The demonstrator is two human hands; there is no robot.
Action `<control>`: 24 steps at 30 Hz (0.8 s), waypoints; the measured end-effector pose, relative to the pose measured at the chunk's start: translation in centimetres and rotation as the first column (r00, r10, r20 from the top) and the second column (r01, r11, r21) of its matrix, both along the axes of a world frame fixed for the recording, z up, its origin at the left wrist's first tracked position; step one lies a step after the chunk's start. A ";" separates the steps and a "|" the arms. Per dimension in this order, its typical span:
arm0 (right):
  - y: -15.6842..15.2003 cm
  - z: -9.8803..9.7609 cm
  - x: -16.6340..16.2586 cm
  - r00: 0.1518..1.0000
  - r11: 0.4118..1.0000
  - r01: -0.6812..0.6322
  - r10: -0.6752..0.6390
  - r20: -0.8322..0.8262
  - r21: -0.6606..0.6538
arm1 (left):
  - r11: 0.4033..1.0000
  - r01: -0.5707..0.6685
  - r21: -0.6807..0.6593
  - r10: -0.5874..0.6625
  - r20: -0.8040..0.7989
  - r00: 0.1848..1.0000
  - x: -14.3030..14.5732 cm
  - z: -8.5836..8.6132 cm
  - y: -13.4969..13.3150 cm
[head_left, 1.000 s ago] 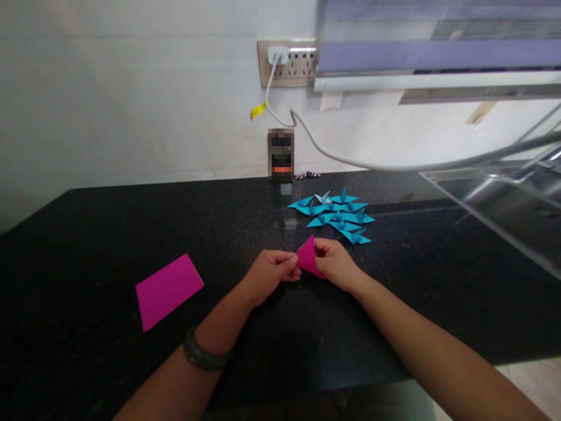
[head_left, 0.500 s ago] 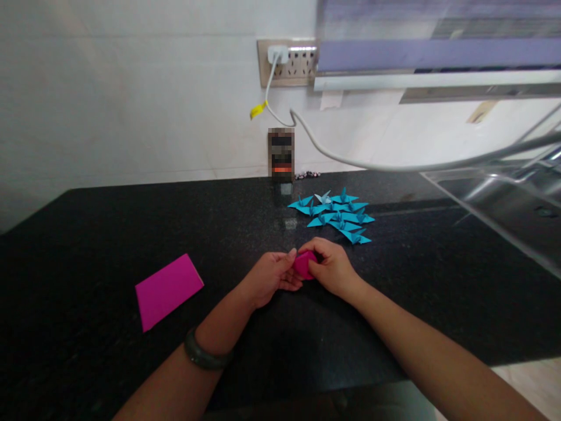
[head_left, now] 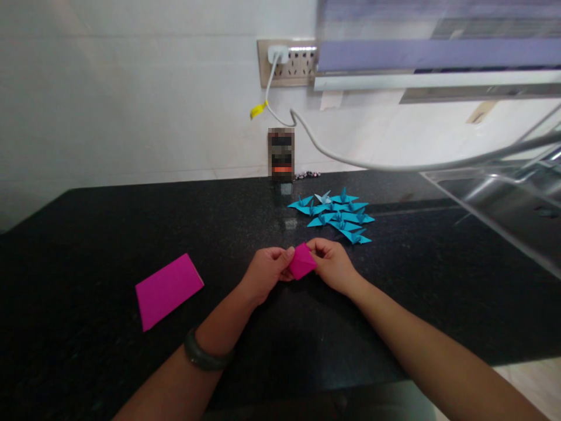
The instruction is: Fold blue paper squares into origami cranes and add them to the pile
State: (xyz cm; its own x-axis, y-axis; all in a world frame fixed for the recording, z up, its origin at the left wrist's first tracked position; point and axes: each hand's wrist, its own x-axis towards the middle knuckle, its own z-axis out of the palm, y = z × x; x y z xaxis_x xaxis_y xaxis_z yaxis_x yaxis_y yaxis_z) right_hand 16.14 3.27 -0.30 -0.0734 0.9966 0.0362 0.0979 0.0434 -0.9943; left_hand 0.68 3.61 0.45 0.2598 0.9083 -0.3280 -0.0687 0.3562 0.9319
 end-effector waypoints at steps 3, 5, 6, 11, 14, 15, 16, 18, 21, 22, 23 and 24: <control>0.0 0.0 0.0 1.000 1.000 0.002 -0.003 -0.015 -0.022 | 0.999 -0.018 0.028 0.018 -0.018 1.000 0.2 0.2 -0.1; -0.1 0.2 0.0 1.000 0.999 -0.014 0.012 -0.029 -0.045 | 0.998 -0.034 0.053 0.036 -0.028 0.999 0.2 0.2 -0.2; -0.1 0.3 0.1 0.999 0.998 -0.026 0.024 -0.039 -0.058 | 0.997 -0.044 0.069 0.047 -0.033 0.998 0.2 0.3 -0.1; -0.3 0.8 0.3 0.983 0.990 -0.089 0.070 -0.168 -0.113 | 0.978 -0.104 0.181 0.121 -0.089 0.989 0.0 0.5 -0.1; -0.4 0.9 0.3 0.982 0.979 -0.145 0.126 -0.138 -0.140 | 0.952 -0.111 0.285 0.162 -0.164 0.973 -0.2 0.5 -0.2; -0.4 0.9 0.2 0.984 0.977 -0.155 0.140 -0.113 -0.143 | 0.943 -0.105 0.317 0.172 -0.193 0.966 -0.2 0.4 -0.2; -0.4 0.9 0.2 0.985 0.976 -0.159 0.146 -0.095 -0.148 | 0.935 -0.096 0.340 0.177 -0.217 0.960 -0.3 0.2 -0.2; -0.4 0.9 0.1 0.988 0.978 -0.143 0.132 -0.082 -0.150 | 0.930 -0.068 0.361 0.162 -0.238 0.958 -0.3 -0.1 -0.1; -0.3 0.9 0.2 0.991 0.982 -0.127 0.119 -0.063 -0.139 | 0.936 -0.032 0.350 0.108 -0.198 0.974 -0.4 -0.4 0.0; -0.3 0.8 0.3 0.991 0.982 -0.127 0.121 -0.053 -0.136 | 0.937 -0.023 0.349 0.095 -0.189 0.977 -0.4 -0.4 0.0; -0.3 0.8 0.3 0.991 0.983 -0.130 0.126 -0.040 -0.133 | 0.937 -0.016 0.349 0.085 -0.183 0.979 -0.4 -0.3 0.0; -0.3 0.8 0.4 0.991 0.982 -0.135 0.133 -0.025 -0.130 | 0.937 -0.010 0.350 0.077 -0.178 0.981 -0.4 -0.3 0.0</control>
State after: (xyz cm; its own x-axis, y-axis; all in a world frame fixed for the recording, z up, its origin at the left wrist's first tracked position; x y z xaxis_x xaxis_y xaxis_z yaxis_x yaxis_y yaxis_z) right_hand 16.53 3.01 0.50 -0.2073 0.9740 -0.0917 0.0837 -0.0757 -0.9936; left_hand 0.30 3.57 0.19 0.1819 0.9829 -0.0296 0.1099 0.0096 0.9939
